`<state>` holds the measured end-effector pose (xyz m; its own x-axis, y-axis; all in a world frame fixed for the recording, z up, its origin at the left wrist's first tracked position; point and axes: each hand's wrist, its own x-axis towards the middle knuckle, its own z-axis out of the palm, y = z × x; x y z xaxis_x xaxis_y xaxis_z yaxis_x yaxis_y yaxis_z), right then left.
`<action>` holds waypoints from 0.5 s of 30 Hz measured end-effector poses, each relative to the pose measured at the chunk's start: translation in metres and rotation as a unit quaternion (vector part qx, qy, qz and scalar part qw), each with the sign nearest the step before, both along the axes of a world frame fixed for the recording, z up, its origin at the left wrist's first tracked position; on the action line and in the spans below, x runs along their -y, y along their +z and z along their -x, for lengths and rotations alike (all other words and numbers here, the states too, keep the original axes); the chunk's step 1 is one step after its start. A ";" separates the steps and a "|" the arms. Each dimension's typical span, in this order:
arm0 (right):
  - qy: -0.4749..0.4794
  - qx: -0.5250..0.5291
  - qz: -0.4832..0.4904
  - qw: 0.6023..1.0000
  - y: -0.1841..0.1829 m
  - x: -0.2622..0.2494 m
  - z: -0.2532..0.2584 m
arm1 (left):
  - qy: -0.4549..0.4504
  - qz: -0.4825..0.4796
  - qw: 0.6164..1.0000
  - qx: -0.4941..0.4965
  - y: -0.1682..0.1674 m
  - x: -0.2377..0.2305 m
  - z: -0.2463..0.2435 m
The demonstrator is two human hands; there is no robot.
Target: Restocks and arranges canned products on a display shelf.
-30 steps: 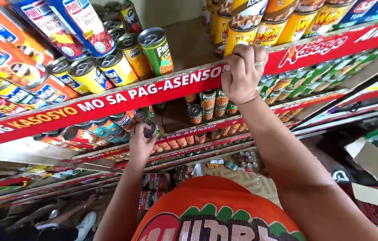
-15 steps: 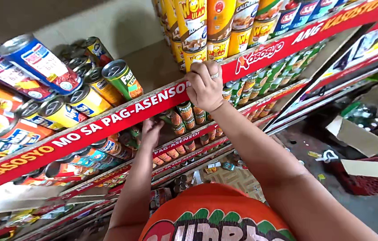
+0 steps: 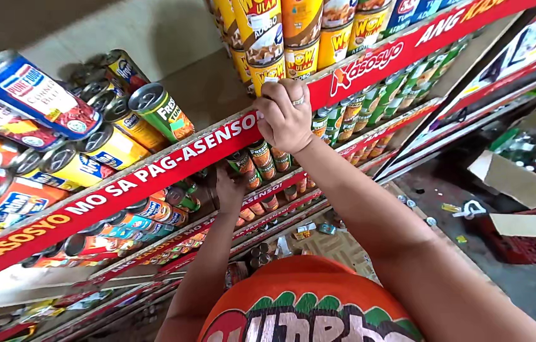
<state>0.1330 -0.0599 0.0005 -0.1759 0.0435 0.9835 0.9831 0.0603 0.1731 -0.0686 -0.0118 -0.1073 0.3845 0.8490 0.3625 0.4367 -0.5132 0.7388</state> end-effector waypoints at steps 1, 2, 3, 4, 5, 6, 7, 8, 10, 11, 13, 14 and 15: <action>0.000 0.000 0.000 1.000 0.000 0.000 0.000 | -0.019 -0.008 1.000 -0.010 0.000 -0.003 0.003; 0.002 -0.002 0.001 1.000 -0.001 0.000 0.000 | -0.035 -0.015 0.999 -0.022 0.000 -0.006 0.006; 0.004 -0.004 0.002 1.000 0.000 0.001 0.000 | -0.049 -0.021 0.998 -0.034 0.001 -0.008 0.008; 0.005 -0.006 0.002 1.000 0.000 0.001 0.001 | -0.058 -0.024 0.997 -0.047 0.002 -0.009 0.010; 0.006 -0.007 0.002 1.000 0.000 0.002 0.001 | -0.061 -0.029 0.996 -0.060 0.002 -0.009 0.011; 0.006 -0.009 0.002 1.000 0.001 0.002 0.002 | -0.061 -0.032 0.995 -0.076 0.003 -0.007 0.011; 0.007 -0.009 0.001 1.000 0.001 0.001 0.002 | -0.058 -0.036 0.994 -0.088 0.003 -0.006 0.011; 0.006 -0.010 0.000 1.000 0.001 0.001 0.003 | -0.055 -0.033 0.993 -0.103 0.001 -0.005 0.011; 0.003 -0.010 0.000 1.000 0.001 0.001 0.003 | -0.051 0.005 0.985 -0.162 -0.002 -0.001 0.010; 0.005 -0.010 -0.003 1.000 0.001 0.001 0.002 | -0.044 0.044 0.979 -0.196 -0.002 0.002 0.007; 0.006 -0.011 -0.007 1.000 0.000 0.000 0.002 | -0.018 0.105 0.969 -0.221 -0.006 0.002 -0.002; 0.007 -0.012 -0.008 1.000 0.000 -0.001 0.002 | -0.006 0.113 0.970 -0.217 -0.006 0.001 -0.006; 0.004 -0.012 -0.008 1.000 0.000 -0.001 0.002 | 0.000 0.109 0.972 -0.207 -0.008 0.000 -0.009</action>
